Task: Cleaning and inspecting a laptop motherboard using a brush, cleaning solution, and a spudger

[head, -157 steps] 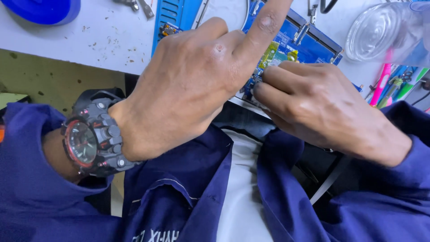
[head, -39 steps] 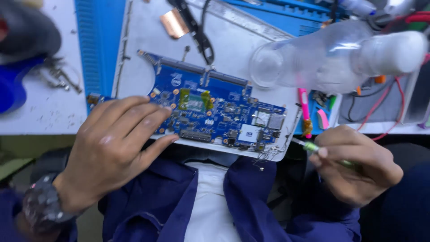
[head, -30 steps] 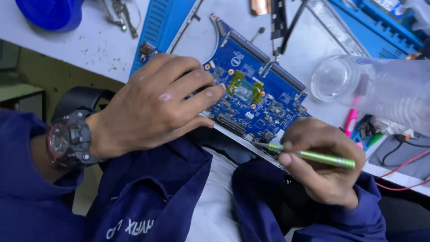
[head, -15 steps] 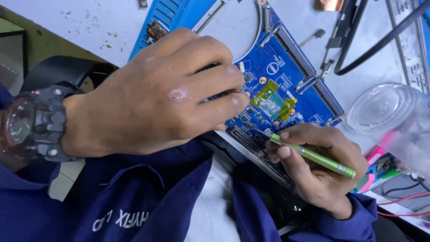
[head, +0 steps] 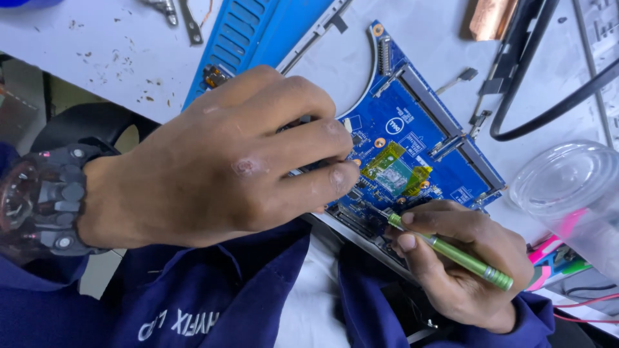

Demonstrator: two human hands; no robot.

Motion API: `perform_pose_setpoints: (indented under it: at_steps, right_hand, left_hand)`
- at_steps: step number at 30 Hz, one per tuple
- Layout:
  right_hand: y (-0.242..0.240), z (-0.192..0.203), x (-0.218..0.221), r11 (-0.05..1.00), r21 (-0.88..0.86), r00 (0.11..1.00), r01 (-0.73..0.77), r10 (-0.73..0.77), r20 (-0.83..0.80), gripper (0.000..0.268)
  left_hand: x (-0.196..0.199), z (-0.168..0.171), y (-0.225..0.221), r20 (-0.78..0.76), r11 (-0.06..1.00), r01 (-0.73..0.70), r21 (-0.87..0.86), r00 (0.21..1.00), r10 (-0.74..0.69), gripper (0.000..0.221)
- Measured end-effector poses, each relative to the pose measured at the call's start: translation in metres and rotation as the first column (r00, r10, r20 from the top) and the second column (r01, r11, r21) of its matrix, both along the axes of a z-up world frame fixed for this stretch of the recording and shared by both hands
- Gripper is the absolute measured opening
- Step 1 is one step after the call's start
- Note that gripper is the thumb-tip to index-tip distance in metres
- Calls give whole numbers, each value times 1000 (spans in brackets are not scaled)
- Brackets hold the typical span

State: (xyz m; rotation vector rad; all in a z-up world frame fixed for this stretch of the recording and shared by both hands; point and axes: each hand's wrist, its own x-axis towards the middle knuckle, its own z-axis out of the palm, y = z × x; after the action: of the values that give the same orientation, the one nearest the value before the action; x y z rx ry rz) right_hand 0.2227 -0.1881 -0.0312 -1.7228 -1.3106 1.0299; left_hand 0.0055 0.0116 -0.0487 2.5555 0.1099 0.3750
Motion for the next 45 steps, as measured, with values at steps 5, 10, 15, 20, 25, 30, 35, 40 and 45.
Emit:
perform_pose_setpoints:
  at_steps: [5, 10, 15, 20, 25, 30, 35, 40, 45]
  right_hand:
    - [2, 0, -1, 1000, -2, 1000, -2, 2, -2, 12]
    - [-1, 1, -1, 1000, -21, 1000, -1, 1, 3, 11]
    - [-1, 2, -1, 999, -40, 1000, -12, 12, 4, 11]
    - [-1, 0, -5, 1000, 6, 1000, -1, 1, 0, 12]
    - [-2, -2, -3, 1000, 16, 999, -12, 12, -30, 13]
    - [-3, 0, -3, 1000, -9, 998, -6, 6, -68, 12]
    - [-5, -2, -4, 1000, 17, 1000, 1, -1, -4, 12]
    - [0, 2, -5, 1000, -16, 1000, -16, 16, 1, 14]
    - [-3, 1, -7, 1000, -19, 1000, 10, -9, 15, 13]
  left_hand:
    - [-2, -3, -1, 14, 999, -7, 41, 1000, 6, 14]
    - [-3, -2, -1, 13, 999, -8, 53, 1000, 8, 12]
    - [-5, -4, -2, -3, 998, 2, 69, 1000, -2, 17]
    - [-5, -4, -1, 16, 996, -7, 93, 1000, 5, 11]
    - [-5, -3, 0, 18, 995, -11, 96, 1000, 9, 10]
    - [-5, -3, -1, 16, 996, -6, 84, 1000, 5, 10]
    - [-6, -4, -1, 11, 995, -5, 100, 1000, 4, 10]
    - [-7, -4, -1, 13, 991, -9, 135, 1000, 8, 9]
    - [-7, -4, -2, 17, 993, -7, 119, 1000, 4, 10]
